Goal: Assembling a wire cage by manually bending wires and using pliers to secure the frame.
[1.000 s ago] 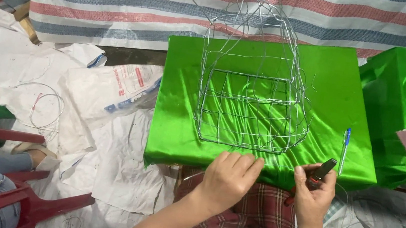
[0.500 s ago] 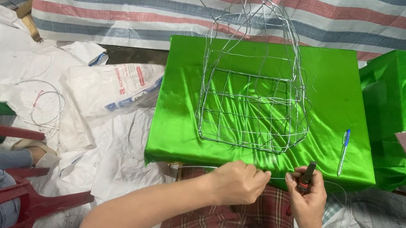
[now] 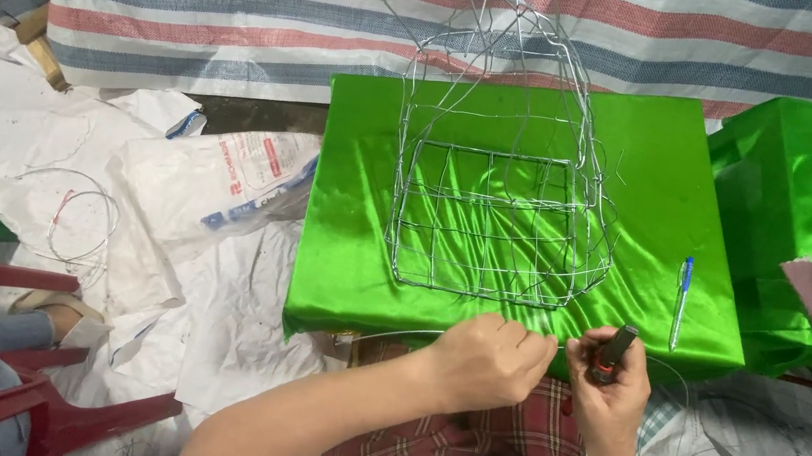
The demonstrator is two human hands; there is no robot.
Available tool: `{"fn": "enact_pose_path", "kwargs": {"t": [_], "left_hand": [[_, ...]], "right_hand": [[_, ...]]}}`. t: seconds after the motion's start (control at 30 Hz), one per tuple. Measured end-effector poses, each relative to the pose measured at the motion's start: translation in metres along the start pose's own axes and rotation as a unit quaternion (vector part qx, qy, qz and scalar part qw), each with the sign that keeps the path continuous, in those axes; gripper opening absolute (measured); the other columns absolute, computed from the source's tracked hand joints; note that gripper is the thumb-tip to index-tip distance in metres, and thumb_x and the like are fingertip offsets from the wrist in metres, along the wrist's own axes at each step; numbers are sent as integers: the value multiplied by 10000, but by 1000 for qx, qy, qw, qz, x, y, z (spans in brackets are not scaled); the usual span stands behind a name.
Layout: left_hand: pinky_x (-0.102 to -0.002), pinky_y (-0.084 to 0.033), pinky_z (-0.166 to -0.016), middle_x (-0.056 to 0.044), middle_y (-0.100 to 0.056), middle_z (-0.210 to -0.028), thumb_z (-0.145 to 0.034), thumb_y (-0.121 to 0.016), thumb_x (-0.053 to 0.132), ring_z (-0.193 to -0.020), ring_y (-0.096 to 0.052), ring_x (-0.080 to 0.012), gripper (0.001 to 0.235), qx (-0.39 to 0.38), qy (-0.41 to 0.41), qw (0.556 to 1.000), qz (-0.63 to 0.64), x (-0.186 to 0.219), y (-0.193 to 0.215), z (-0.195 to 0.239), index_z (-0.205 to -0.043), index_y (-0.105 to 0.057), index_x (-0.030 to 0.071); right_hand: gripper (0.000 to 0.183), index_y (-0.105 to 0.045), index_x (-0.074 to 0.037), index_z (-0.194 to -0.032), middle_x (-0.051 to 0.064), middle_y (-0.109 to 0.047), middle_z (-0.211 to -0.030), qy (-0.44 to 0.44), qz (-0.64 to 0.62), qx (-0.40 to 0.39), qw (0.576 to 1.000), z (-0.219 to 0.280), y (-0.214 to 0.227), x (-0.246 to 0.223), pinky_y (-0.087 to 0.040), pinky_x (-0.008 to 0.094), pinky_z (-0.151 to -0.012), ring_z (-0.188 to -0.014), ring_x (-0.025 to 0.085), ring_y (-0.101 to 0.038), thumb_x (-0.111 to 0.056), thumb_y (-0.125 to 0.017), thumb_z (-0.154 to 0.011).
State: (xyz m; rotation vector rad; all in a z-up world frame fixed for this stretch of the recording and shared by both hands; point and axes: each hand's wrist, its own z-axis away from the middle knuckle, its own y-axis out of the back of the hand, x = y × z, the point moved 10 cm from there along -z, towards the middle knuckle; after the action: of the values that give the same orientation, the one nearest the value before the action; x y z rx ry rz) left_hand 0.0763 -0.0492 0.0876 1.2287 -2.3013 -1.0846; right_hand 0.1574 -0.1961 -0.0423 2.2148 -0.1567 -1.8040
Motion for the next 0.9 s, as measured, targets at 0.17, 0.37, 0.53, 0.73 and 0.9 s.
{"fn": "enact_pose_path", "kwargs": {"t": [0.17,0.37,0.53,0.73,0.9], "left_hand": [[-234,-264,-372,26,-404,-608,-996,-655,-8,-461,-412,-76,343,33,18,999,-36,-18,12,-6,-680,-583,105],[-224,-289,-368,29,-398,-613,-981,-642,0,-456,-403,-63,348,38,39,997,-50,-28,4,0,-668,-559,126],[-226,-336,-336,-4,-610,-615,-950,-713,2,-457,-523,-99,87,26,65,997,-11,-36,2,2,-925,-783,46],[-237,-292,-407,20,-416,-545,-882,-646,-90,-453,-389,-92,395,20,65,997,-32,-35,7,0,-618,-487,156],[-214,-305,-354,5,-456,-518,-823,-581,-147,-430,-412,-89,322,-7,113,993,-20,-45,-4,6,-632,-561,111]], "right_hand": [[286,-582,-71,-1217,78,-643,-1063,29,-25,-2,999,-7,-1,-15,-544,299,-864,-944,178,-624,-149,-699,-968],[235,-620,-92,-1204,56,-633,-1070,-33,11,57,998,-6,5,-2,-503,282,-888,-967,134,-587,-149,-709,-995],[225,-612,-74,-1198,76,-626,-1085,-5,5,53,999,-4,1,-8,-510,277,-901,-989,162,-606,-104,-706,-996],[183,-590,-81,-1175,87,-690,-1089,-28,-65,21,997,-6,-8,-17,-566,340,-962,-1021,201,-695,-108,-652,-1005],[235,-537,-54,-1258,166,-523,-1474,-34,-127,36,991,4,11,-28,-504,266,-750,-786,120,-533,-70,-554,-1024]]}}
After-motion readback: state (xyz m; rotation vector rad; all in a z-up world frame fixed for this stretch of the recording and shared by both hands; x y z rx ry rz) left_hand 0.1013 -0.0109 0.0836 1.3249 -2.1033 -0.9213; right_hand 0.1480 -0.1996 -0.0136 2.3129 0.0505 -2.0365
